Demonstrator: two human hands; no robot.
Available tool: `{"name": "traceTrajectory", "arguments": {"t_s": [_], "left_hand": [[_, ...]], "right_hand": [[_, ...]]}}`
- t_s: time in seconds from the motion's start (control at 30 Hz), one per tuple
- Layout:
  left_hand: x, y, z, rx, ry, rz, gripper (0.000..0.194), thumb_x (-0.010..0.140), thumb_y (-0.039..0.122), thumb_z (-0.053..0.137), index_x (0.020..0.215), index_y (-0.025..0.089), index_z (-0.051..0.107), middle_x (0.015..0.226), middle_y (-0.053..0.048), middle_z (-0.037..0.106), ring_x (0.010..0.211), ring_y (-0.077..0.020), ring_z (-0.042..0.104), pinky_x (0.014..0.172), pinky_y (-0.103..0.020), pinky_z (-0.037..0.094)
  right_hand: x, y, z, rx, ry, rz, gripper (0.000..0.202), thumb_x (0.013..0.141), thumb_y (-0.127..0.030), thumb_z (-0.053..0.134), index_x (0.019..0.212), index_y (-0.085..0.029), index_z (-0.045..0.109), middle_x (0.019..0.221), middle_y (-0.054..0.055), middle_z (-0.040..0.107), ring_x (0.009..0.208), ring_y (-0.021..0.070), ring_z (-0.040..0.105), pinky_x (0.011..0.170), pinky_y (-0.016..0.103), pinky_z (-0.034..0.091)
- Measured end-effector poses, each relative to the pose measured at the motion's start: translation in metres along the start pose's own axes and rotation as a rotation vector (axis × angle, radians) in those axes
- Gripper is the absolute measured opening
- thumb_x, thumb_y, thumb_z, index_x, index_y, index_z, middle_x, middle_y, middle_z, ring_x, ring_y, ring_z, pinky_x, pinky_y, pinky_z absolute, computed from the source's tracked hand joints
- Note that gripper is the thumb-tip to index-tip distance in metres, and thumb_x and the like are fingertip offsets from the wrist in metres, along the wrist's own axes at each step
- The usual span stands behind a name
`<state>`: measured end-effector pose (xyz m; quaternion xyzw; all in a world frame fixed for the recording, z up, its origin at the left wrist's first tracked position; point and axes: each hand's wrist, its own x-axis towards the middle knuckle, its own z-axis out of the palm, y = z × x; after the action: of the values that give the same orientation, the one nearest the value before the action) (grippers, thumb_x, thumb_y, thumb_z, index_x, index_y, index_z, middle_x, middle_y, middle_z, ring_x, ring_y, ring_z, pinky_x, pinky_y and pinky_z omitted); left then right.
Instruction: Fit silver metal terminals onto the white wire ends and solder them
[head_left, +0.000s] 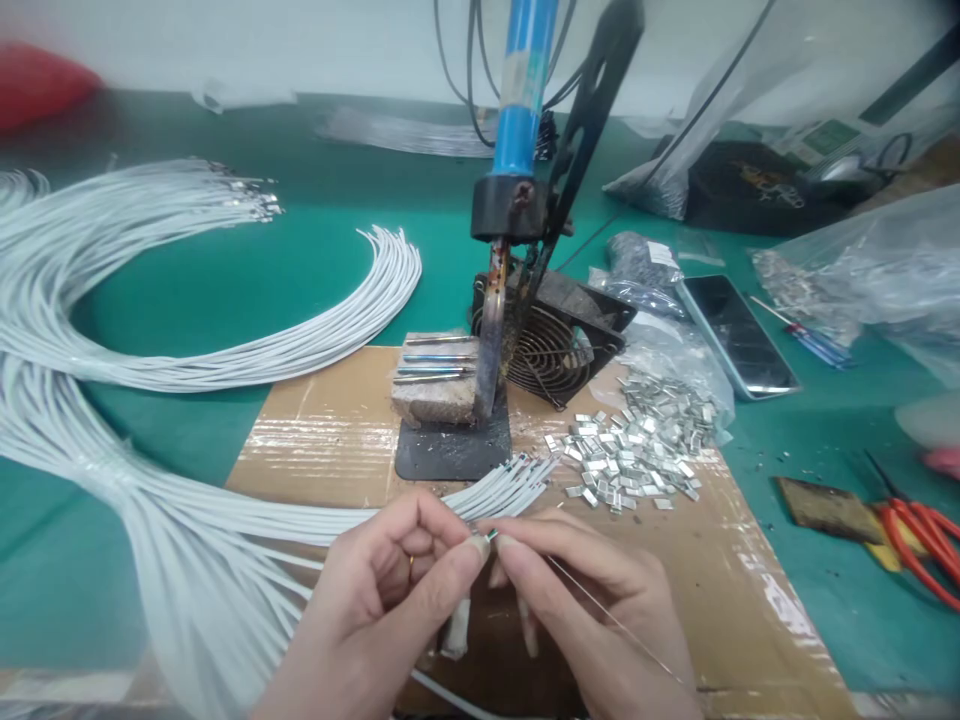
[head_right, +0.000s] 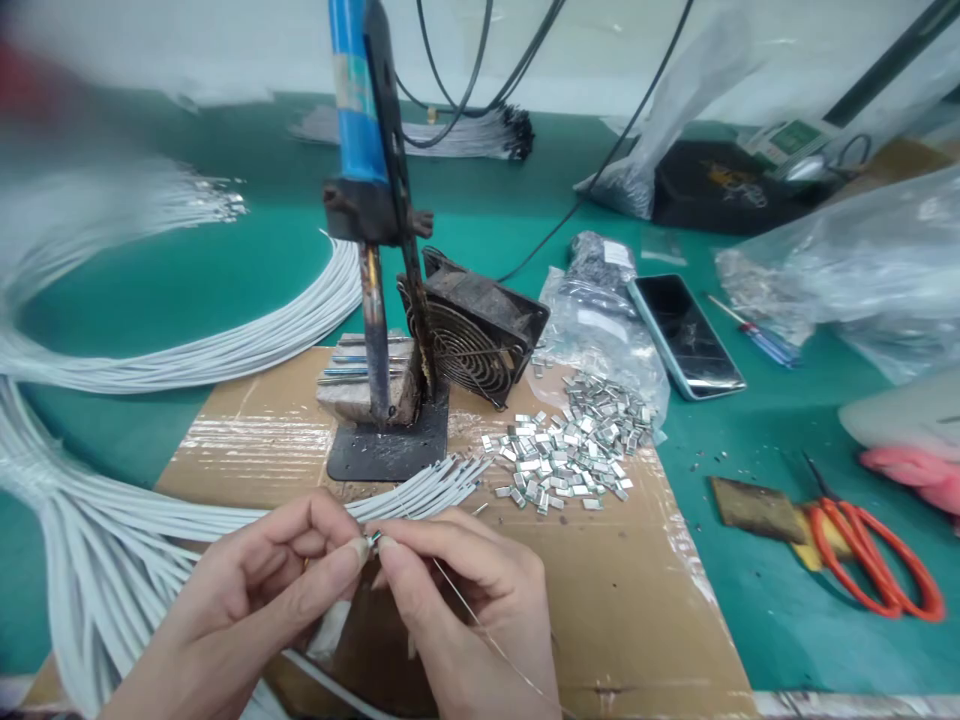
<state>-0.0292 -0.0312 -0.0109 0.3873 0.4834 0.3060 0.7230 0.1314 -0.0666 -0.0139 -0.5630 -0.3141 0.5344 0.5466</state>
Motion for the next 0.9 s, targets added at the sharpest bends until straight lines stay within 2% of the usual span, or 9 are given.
{"name": "traceTrajectory", "arguments": {"t_s": [0.07, 0.23, 0.33, 0.47, 0.57, 0.7, 0.8, 0.9], "left_hand": [[0.0, 0.0, -0.001, 0.005, -0.025, 0.008, 0.049, 0.09, 0.067, 0.09, 0.081, 0.022, 0.072, 0.068, 0.002, 0.071, 0.061, -0.0116, 0.059, 0.059, -0.019, 0.048], [-0.003, 0.005, 0.008, -0.003, 0.098, -0.003, 0.058, 0.076, 0.073, 0.097, 0.073, 0.022, 0.069, 0.062, 0.003, 0.068, 0.06, -0.0131, 0.058, 0.058, -0.021, 0.047], [-0.005, 0.007, 0.012, 0.008, 0.122, -0.011, 0.061, 0.071, 0.074, 0.099, 0.071, 0.022, 0.068, 0.06, 0.003, 0.067, 0.058, -0.0119, 0.056, 0.057, -0.021, 0.047], [-0.006, 0.008, 0.012, 0.02, 0.107, -0.013, 0.063, 0.072, 0.076, 0.097, 0.07, 0.022, 0.065, 0.058, 0.003, 0.066, 0.054, -0.0117, 0.055, 0.057, -0.023, 0.046], [-0.006, 0.007, 0.01, 0.045, 0.065, -0.033, 0.062, 0.074, 0.075, 0.097, 0.071, 0.022, 0.064, 0.056, 0.005, 0.062, 0.051, -0.0102, 0.047, 0.054, -0.023, 0.039], [-0.006, 0.009, 0.008, 0.116, 0.056, -0.048, 0.055, 0.076, 0.062, 0.1, 0.07, 0.021, 0.064, 0.057, 0.006, 0.054, 0.054, -0.009, 0.038, 0.053, -0.021, 0.028], [-0.006, 0.01, 0.01, 0.179, 0.104, -0.041, 0.049, 0.076, 0.055, 0.098, 0.069, 0.021, 0.064, 0.057, 0.007, 0.051, 0.054, -0.0097, 0.037, 0.052, -0.021, 0.026], [-0.007, 0.012, 0.013, 0.192, 0.147, -0.011, 0.042, 0.077, 0.049, 0.096, 0.067, 0.021, 0.066, 0.056, 0.007, 0.049, 0.054, -0.0103, 0.037, 0.052, -0.021, 0.028]], "right_hand": [[0.0, -0.002, -0.001, 0.015, -0.008, 0.018, 0.011, 0.088, -0.033, 0.089, 0.091, -0.038, 0.098, 0.069, 0.0, 0.075, 0.054, 0.0074, 0.057, 0.051, 0.017, 0.044], [-0.002, -0.002, -0.002, 0.063, -0.012, 0.093, 0.006, 0.083, -0.035, 0.094, 0.087, -0.035, 0.098, 0.076, 0.003, 0.08, 0.067, 0.0124, 0.067, 0.061, 0.019, 0.05], [-0.003, 0.0, -0.003, 0.102, -0.016, 0.142, 0.005, 0.082, -0.039, 0.096, 0.085, -0.034, 0.097, 0.075, 0.002, 0.079, 0.061, 0.0104, 0.061, 0.056, 0.02, 0.046], [-0.003, 0.001, -0.006, 0.154, -0.009, 0.221, 0.015, 0.075, -0.043, 0.1, 0.078, -0.029, 0.095, 0.068, 0.002, 0.076, 0.056, 0.0118, 0.059, 0.052, 0.022, 0.045], [-0.001, -0.004, -0.007, 0.124, 0.004, 0.237, 0.013, 0.069, -0.037, 0.099, 0.066, -0.027, 0.091, 0.058, -0.001, 0.069, 0.053, 0.0102, 0.053, 0.052, 0.022, 0.041], [-0.001, -0.011, -0.007, -0.007, 0.012, 0.153, 0.012, 0.066, -0.021, 0.095, 0.059, -0.025, 0.086, 0.057, -0.003, 0.064, 0.059, 0.0097, 0.051, 0.059, 0.021, 0.04], [-0.001, -0.016, -0.012, -0.152, -0.011, 0.025, 0.013, 0.079, -0.027, 0.088, 0.066, -0.026, 0.088, 0.062, -0.001, 0.066, 0.062, 0.0122, 0.056, 0.062, 0.023, 0.044], [0.004, -0.02, -0.023, -0.296, -0.137, -0.093, 0.02, 0.089, -0.031, 0.084, 0.072, -0.026, 0.09, 0.063, 0.001, 0.071, 0.06, 0.0141, 0.062, 0.057, 0.023, 0.046]]}}
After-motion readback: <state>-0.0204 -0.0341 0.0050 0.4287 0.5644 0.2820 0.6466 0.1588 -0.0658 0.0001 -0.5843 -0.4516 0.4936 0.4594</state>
